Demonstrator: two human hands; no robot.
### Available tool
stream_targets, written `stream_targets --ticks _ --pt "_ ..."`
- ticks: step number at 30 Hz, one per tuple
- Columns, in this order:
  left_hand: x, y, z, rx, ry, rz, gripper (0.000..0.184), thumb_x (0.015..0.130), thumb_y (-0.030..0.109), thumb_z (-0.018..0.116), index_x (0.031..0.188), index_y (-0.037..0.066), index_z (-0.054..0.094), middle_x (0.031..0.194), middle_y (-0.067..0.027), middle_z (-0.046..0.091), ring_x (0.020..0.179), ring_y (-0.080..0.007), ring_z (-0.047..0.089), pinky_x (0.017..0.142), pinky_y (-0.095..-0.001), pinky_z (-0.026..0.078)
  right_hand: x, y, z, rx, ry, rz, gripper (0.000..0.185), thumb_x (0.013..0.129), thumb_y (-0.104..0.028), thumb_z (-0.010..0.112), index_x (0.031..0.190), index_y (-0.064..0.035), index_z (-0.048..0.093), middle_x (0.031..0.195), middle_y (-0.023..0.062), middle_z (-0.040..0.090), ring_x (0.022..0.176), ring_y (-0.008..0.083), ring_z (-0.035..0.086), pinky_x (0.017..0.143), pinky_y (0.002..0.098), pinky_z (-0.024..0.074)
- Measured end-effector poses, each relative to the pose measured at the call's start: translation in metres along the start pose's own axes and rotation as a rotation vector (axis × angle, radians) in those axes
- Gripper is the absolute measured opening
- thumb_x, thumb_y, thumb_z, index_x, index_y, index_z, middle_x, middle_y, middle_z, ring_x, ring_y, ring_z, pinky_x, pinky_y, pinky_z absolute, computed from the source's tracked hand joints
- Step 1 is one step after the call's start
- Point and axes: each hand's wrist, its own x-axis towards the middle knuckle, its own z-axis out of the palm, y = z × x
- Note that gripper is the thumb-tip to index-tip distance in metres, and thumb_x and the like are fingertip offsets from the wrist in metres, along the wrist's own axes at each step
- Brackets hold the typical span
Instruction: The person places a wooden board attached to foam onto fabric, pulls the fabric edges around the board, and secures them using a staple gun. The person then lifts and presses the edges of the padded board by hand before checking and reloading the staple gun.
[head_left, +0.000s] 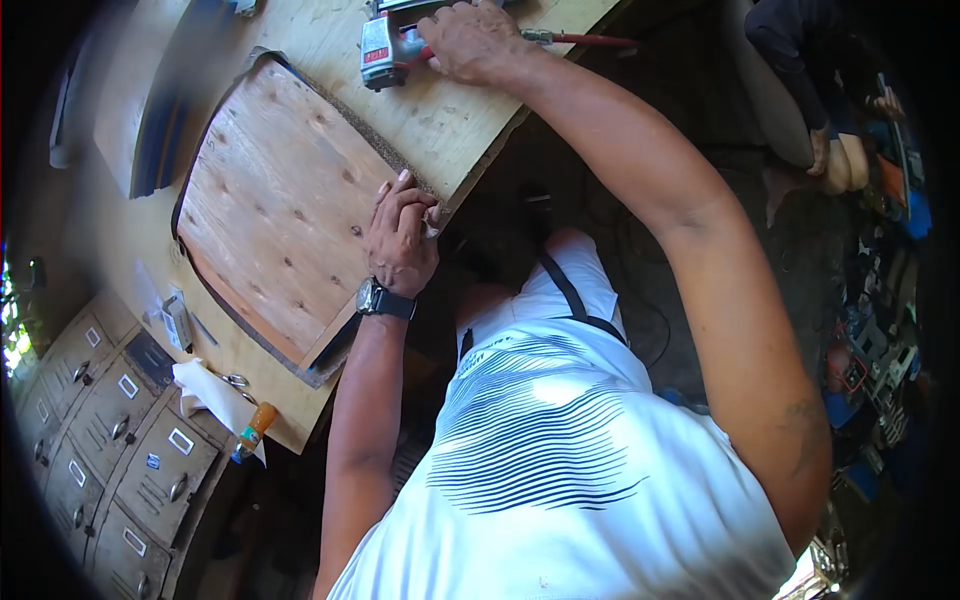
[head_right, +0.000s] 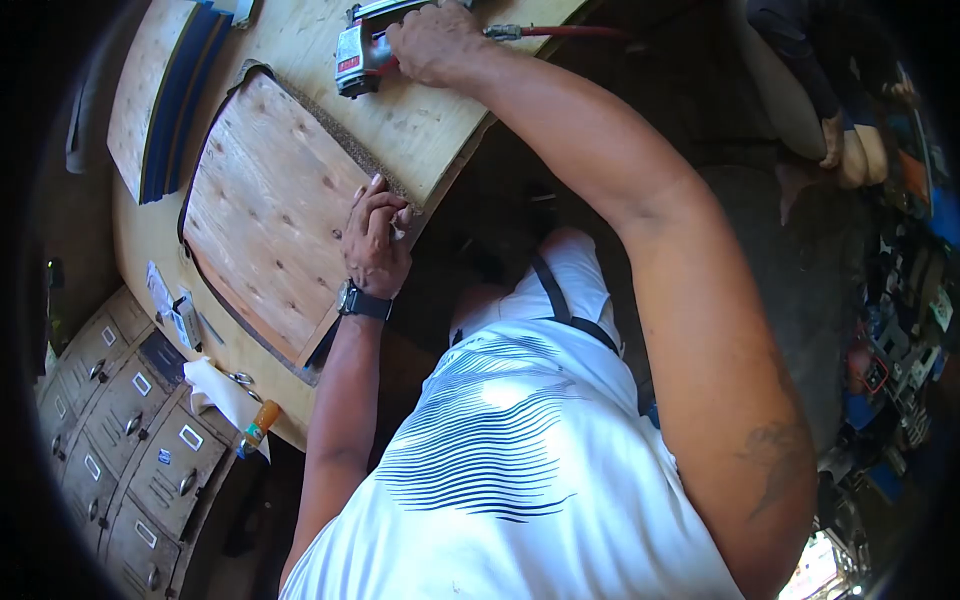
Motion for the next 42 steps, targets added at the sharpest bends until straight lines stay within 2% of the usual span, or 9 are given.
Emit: stream_targets --ticks 2,7,11,16,30,34,37,39,42 --pt "0.005 -0.001 0.000 -0.022 0.011 0.008 0.008 0.086 0.009 0.070 0.093 0.008 0.067 0.125 -0.0056 0.066 0.119 -0.0264 0.064 0.099 -0.0407 0.049 -0.022 -0.007 -0.039 0.045 -0.116 0.016 0.030 0.088 -0.030 0.064 0.103 -0.0053 0.067 0.107 0.0199 0.065 0.101 0.0356 0.063 0.094 0.0525 0.0476" --pt "0.001 0.006 -0.003 -0.111 0.051 -0.125 0.010 0.086 0.006 0.071 0.094 0.004 0.065 0.128 -0.0082 0.064 0.112 -0.0278 0.065 0.092 -0.0385 0.053 -0.140 -0.005 -0.082 0.298 0.096 -0.093 0.033 0.086 -0.025 0.068 0.110 -0.0039 0.059 0.085 0.0183 0.073 0.078 0.0398 0.071 0.070 0.0488 0.0537" --pt "0.003 0.003 -0.003 -0.173 0.097 -0.219 0.010 0.086 0.004 0.071 0.094 0.002 0.065 0.126 -0.0089 0.065 0.107 -0.0282 0.066 0.090 -0.0374 0.053 -0.233 -0.023 -0.061 0.768 0.067 -0.012 0.051 0.075 -0.005 0.074 0.123 0.0003 0.058 0.087 0.0155 0.072 0.065 0.0318 0.068 0.059 0.0396 0.0513" --pt "-0.002 0.002 -0.004 -0.201 0.042 -0.207 0.010 0.086 0.003 0.071 0.094 0.002 0.065 0.127 -0.0086 0.066 0.104 -0.0269 0.066 0.088 -0.0351 0.054 -0.275 -0.062 -0.006 0.851 0.148 -0.025 0.053 0.077 -0.012 0.083 0.123 0.0009 0.059 0.087 0.0149 0.073 0.063 0.0299 0.068 0.058 0.0365 0.0517" --pt "-0.001 -0.006 -0.002 -0.200 0.084 -0.163 0.010 0.087 0.003 0.069 0.097 0.001 0.066 0.127 -0.0075 0.066 0.101 -0.0259 0.067 0.085 -0.0328 0.054 -0.259 -0.079 -0.005 0.846 -0.021 0.028 0.038 0.084 -0.020 0.080 0.113 0.0001 0.065 0.082 0.0123 0.074 0.061 0.0282 0.067 0.057 0.0363 0.0499" --pt "0.003 -0.004 0.004 -0.162 0.077 -0.131 0.014 0.084 0.003 0.068 0.097 0.005 0.063 0.129 -0.0052 0.065 0.106 -0.0285 0.066 0.086 -0.0343 0.054 -0.253 -0.083 -0.013 0.695 -0.223 0.231 0.037 0.088 -0.024 0.078 0.111 0.0006 0.064 0.082 0.0114 0.073 0.058 0.0262 0.065 0.056 0.0346 0.0504" --pt "0.004 0.001 -0.004 -0.221 0.089 -0.176 0.013 0.085 0.004 0.068 0.097 0.005 0.063 0.129 -0.0056 0.066 0.105 -0.0290 0.066 0.087 -0.0347 0.054 -0.242 -0.061 -0.022 0.953 -0.151 0.214 0.035 0.091 -0.024 0.076 0.111 0.0004 0.062 0.088 0.0103 0.074 0.057 0.0249 0.063 0.056 0.0343 0.0514" --pt "-0.001 0.002 -0.007 -0.283 0.101 -0.261 0.012 0.087 0.005 0.068 0.098 0.006 0.063 0.128 -0.0059 0.066 0.105 -0.0295 0.066 0.088 -0.0351 0.054 -0.221 -0.044 -0.072 1.246 -0.523 0.479 0.037 0.096 -0.028 0.069 0.118 0.0006 0.060 0.099 0.0107 0.074 0.067 0.0244 0.066 0.065 0.0362 0.0541" --pt "0.001 -0.003 -0.002 -0.268 0.178 -0.238 0.012 0.088 0.007 0.069 0.099 0.005 0.063 0.128 -0.0072 0.066 0.106 -0.0281 0.066 0.088 -0.0347 0.054 -0.185 -0.028 -0.108 0.969 -0.401 0.310 0.048 0.099 -0.037 0.063 0.131 -0.0019 0.057 0.094 0.0111 0.073 0.074 0.0265 0.067 0.070 0.0397 0.0532"
